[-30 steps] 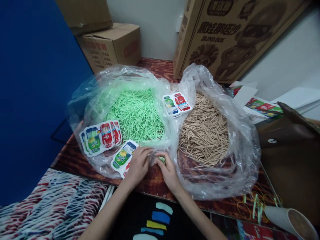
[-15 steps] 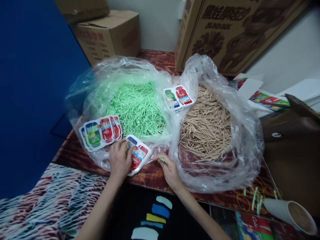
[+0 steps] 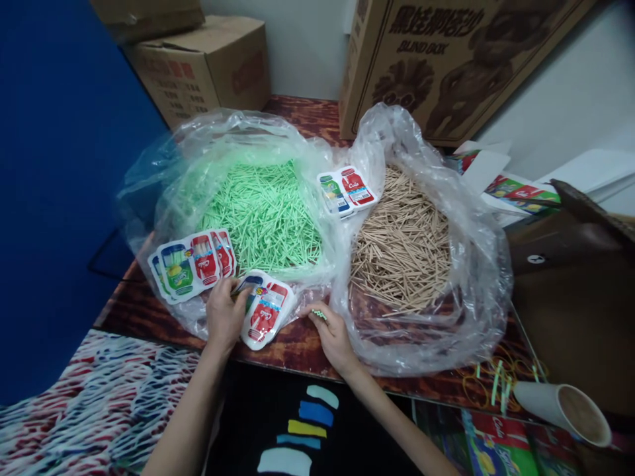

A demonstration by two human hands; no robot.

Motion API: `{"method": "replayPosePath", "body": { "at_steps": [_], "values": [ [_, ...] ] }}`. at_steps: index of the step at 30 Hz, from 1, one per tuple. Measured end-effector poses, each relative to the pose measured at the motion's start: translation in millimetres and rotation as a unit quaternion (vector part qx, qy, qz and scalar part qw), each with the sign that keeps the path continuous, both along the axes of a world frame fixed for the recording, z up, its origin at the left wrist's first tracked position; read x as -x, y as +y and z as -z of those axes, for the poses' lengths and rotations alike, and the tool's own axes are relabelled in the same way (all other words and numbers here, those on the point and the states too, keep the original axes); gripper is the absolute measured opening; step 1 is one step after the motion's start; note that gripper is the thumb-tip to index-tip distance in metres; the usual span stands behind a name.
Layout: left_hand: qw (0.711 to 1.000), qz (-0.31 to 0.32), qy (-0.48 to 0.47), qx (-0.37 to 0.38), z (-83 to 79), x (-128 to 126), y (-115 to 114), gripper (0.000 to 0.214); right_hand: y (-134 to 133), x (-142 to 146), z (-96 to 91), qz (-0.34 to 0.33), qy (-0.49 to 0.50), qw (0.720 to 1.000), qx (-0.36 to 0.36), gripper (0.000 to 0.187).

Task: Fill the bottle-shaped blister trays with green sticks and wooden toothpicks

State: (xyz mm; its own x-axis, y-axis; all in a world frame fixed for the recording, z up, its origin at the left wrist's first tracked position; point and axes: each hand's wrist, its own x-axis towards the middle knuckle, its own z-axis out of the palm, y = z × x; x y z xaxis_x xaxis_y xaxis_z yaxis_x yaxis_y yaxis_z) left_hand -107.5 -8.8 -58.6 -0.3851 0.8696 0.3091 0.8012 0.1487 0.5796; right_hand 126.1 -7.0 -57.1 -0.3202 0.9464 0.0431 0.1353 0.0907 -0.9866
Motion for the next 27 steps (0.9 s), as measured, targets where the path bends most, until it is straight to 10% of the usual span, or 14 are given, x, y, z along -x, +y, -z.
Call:
{"method": "replayPosePath", "body": {
  "at_steps": [18,27],
  "values": [
    [0.992,0.048,0.019,-0.114,-4.9,12,-8,0.011,0,0,2.9,-0.002,0.005,1.0,0.011,0.021],
    [0.967,0.108,-0.218,-0.076,-36.3,-30,-20,0.015,28,-4,-32.0,0.064,0.176,0.974,0.131,0.017]
  ]
}}
